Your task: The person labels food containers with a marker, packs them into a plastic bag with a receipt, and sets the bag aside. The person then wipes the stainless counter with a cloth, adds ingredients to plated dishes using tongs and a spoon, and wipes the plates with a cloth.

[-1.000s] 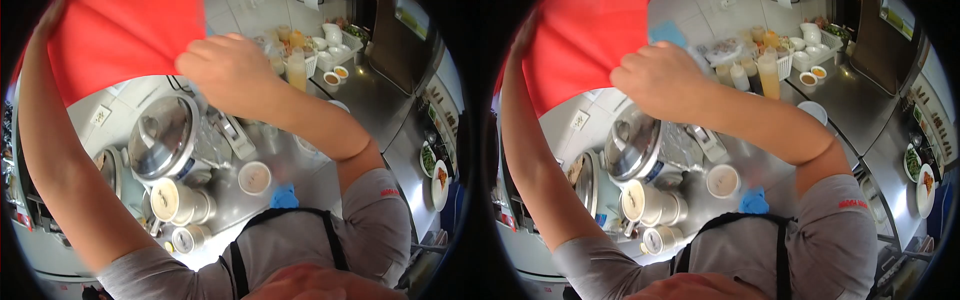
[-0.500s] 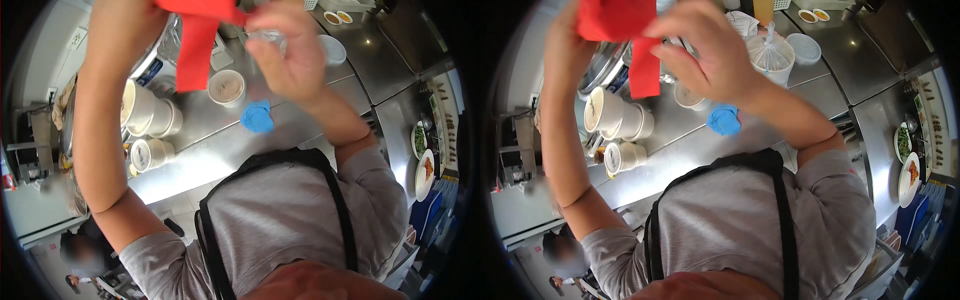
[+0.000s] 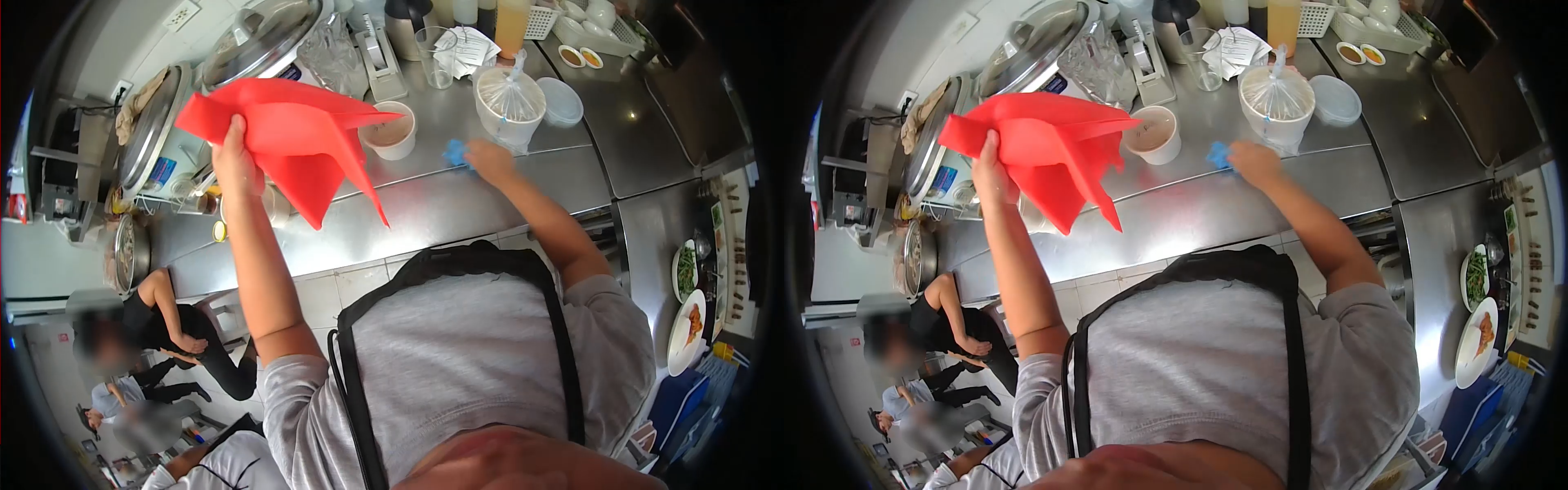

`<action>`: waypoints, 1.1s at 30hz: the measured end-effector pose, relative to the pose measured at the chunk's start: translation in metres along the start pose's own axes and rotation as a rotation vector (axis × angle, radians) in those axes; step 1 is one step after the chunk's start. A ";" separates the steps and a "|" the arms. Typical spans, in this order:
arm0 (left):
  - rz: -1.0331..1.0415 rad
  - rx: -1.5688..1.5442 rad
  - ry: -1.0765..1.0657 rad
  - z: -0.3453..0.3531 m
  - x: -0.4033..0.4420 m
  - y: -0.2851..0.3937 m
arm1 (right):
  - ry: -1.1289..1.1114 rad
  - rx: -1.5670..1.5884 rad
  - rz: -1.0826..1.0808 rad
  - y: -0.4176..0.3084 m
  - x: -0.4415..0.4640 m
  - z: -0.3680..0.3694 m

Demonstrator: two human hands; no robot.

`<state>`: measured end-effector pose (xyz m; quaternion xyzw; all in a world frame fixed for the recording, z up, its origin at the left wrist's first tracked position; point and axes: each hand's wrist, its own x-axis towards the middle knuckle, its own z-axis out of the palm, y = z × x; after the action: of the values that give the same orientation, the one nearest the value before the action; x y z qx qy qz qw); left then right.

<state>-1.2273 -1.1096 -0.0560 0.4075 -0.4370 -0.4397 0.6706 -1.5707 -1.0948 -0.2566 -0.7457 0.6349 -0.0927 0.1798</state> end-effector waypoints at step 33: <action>0.135 0.465 0.159 -0.052 -0.102 -0.040 | 0.780 0.267 -0.944 -0.201 0.020 -0.140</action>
<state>-1.2115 -1.0164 -0.1316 0.5539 -0.4985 -0.2483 0.6189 -1.4349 -1.1095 -0.0519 -0.8281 0.2388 -0.5061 -0.0337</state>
